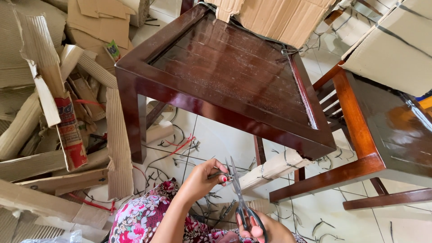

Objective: The person wraps the legs of wooden chairs using foam and strips of material, securing them by hand and cutting off excess strips with scissors.

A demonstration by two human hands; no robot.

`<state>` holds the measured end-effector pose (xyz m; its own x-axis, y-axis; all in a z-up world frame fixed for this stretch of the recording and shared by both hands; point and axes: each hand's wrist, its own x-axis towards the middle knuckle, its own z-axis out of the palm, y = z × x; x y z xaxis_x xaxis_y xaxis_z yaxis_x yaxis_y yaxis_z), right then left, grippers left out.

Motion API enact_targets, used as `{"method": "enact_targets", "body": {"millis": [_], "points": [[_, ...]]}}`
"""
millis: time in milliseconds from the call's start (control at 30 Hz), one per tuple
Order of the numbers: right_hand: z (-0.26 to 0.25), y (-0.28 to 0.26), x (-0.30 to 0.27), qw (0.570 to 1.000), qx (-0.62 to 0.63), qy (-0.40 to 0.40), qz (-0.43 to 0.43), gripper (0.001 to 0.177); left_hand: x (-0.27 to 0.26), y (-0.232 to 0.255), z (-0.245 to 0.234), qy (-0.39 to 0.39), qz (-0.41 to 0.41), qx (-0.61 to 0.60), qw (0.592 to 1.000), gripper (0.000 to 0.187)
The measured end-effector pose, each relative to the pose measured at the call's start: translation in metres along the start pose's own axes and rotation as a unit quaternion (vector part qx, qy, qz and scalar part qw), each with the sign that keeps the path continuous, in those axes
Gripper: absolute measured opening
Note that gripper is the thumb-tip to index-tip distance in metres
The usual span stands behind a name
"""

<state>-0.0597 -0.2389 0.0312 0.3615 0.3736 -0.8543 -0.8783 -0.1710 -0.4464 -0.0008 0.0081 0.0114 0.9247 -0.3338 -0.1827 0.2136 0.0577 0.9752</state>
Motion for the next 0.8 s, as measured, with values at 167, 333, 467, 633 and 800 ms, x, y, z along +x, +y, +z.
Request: {"method": "enact_targets", "body": {"millis": [167, 333, 467, 633, 800], "points": [[0.007, -0.008, -0.005, 0.997, -0.059, 0.041, 0.012, 0.024, 0.002, -0.004, 0.001, -0.007, 0.0, -0.009, 1.0, 0.008], [0.013, -0.008, -0.007, 0.998, -0.051, 0.042, 0.005, 0.029, 0.002, -0.001, 0.001, -0.006, -0.01, 0.007, 1.0, 0.008], [0.012, -0.007, -0.005, 0.999, -0.02, 0.039, 0.019, 0.034, 0.002, -0.001, 0.001, -0.007, -0.014, 0.017, 1.0, 0.009], [0.011, -0.007, -0.005, 0.996, 0.04, 0.053, 0.059, 0.031, 0.002, -0.002, 0.0, -0.006, -0.025, 0.019, 0.999, 0.006], [0.01, -0.004, -0.001, 0.997, -0.001, 0.049, 0.062, 0.026, 0.0, 0.001, 0.0, -0.003, -0.01, 0.017, 1.0, 0.006]]}}
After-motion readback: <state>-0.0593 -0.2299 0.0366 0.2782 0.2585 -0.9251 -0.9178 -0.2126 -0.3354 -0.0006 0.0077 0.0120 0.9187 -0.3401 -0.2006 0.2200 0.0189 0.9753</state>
